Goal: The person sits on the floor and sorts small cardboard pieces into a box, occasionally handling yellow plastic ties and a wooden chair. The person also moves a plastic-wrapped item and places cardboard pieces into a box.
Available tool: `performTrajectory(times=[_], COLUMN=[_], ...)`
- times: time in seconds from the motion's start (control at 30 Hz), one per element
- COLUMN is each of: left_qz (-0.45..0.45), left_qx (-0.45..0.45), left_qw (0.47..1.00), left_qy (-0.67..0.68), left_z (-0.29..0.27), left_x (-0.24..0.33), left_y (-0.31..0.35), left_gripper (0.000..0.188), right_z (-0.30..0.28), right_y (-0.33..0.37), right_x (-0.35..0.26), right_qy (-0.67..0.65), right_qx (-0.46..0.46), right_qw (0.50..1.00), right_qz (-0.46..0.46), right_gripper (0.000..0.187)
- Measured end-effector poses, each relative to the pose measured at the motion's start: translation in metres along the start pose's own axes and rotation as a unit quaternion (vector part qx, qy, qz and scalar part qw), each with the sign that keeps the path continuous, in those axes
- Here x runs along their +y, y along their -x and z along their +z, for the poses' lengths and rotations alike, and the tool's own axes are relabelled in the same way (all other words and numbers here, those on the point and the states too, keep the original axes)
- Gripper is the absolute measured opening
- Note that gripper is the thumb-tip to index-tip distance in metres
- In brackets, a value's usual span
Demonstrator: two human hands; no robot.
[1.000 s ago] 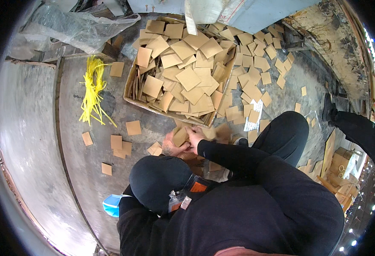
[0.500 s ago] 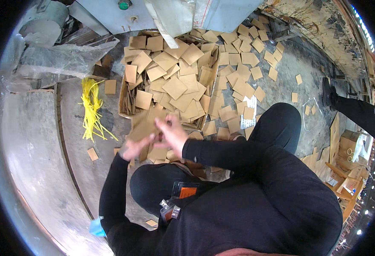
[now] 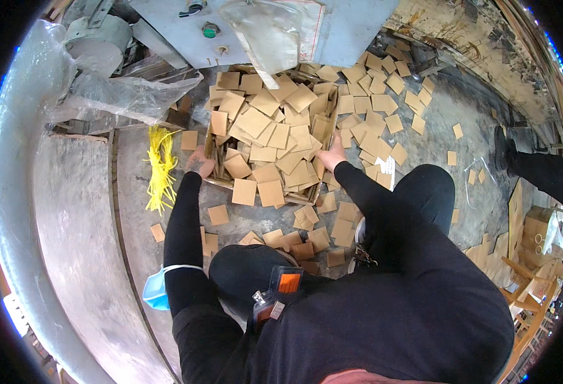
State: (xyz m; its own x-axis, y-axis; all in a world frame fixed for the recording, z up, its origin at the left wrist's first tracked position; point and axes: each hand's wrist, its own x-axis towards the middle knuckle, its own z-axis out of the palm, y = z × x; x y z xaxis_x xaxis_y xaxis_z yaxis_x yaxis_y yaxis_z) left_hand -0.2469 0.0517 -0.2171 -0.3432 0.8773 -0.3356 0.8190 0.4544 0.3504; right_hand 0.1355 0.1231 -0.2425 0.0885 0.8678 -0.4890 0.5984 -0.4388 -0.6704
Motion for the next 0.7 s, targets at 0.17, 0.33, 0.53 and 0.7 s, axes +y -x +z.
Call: performTrajectory(times=[0.17, 0.33, 0.53, 0.7], left_qz=[0.024, -0.034, -0.133, -0.136], left_qx=[-0.062, -0.195, -0.221, -0.225], left_qw=[0.995, 0.956, 0.933, 0.933], left_qy=[0.077, 0.217, 0.251, 0.244], left_z=[0.028, 0.043, 0.033, 0.022], left_x=[-0.02, -0.021, 0.007, 0.032], left_y=[0.017, 0.07, 0.067, 0.064], left_gripper=[0.046, 0.03, 0.03, 0.041], right_z=[0.002, -0.03, -0.04, -0.019], right_y=[-0.013, 0.0, 0.028, 0.011], right_x=[0.035, 0.042, 0.0, -0.061], right_qy=[0.057, 0.124, 0.147, 0.172], right_qx=[-0.037, -0.024, 0.136, 0.018], right_qw=[0.996, 0.99, 0.968, 0.969], right_qz=[0.052, 0.066, -0.149, -0.174], right_gripper=[0.059, 0.049, 0.069, 0.075])
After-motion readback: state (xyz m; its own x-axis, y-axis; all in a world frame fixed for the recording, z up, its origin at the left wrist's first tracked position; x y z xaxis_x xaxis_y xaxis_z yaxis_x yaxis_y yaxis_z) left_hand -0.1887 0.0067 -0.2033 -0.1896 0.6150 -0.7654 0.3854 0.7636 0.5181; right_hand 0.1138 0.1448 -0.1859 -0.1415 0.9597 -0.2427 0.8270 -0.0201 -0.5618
